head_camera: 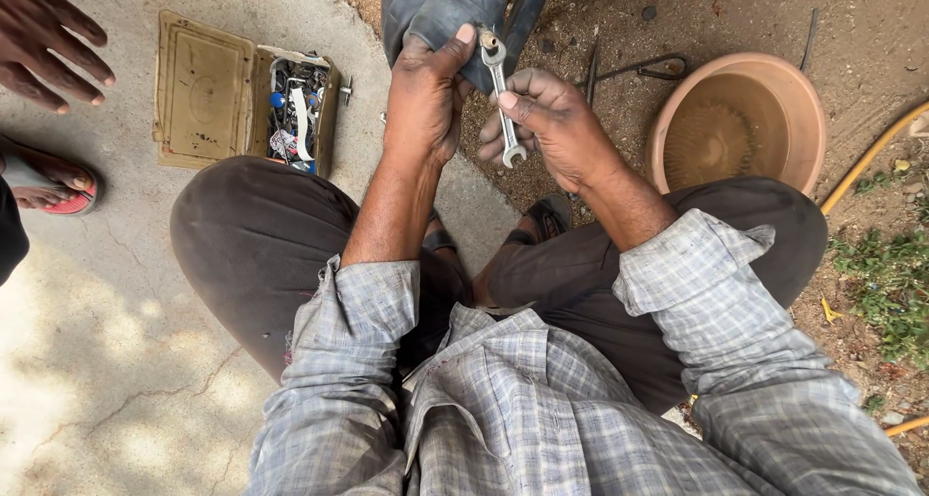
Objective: Repairing a punctured motorcycle tire inner tube by inspecting the valve and patching.
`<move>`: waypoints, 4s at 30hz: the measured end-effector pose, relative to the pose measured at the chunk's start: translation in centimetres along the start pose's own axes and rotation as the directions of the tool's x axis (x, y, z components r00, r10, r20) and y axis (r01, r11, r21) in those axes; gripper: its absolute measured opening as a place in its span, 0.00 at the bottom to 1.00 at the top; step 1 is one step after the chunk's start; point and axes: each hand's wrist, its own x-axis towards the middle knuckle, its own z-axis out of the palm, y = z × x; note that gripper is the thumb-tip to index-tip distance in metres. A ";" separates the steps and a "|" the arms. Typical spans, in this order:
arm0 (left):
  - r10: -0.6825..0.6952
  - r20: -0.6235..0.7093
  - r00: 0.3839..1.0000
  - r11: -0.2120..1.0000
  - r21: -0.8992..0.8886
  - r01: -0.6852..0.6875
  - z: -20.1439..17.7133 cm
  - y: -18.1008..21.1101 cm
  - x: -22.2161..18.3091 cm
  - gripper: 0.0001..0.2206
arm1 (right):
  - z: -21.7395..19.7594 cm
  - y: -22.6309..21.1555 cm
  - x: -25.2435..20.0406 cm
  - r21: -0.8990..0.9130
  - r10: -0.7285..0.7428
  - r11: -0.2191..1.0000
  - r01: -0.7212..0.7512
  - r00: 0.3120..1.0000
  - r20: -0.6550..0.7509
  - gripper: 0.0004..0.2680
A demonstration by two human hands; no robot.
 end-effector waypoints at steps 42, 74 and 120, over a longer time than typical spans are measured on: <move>0.002 -0.032 0.999 0.834 0.552 0.016 -2.4 0.0 2.0 0.05 | -6.9 -4.4 0.1 -0.745 -0.040 0.666 -0.040 0.995 -0.088 0.07; -0.149 -0.072 0.986 0.989 -0.031 0.148 -2.5 -0.1 1.0 0.03 | 0.4 -1.8 -2.3 -0.764 -0.697 0.472 0.441 0.717 -0.017 0.07; 0.239 0.501 0.832 0.419 0.720 -0.554 1.6 2.8 -1.0 0.05 | -32.5 16.1 -5.0 -0.434 0.059 0.326 -0.840 0.476 -0.877 0.13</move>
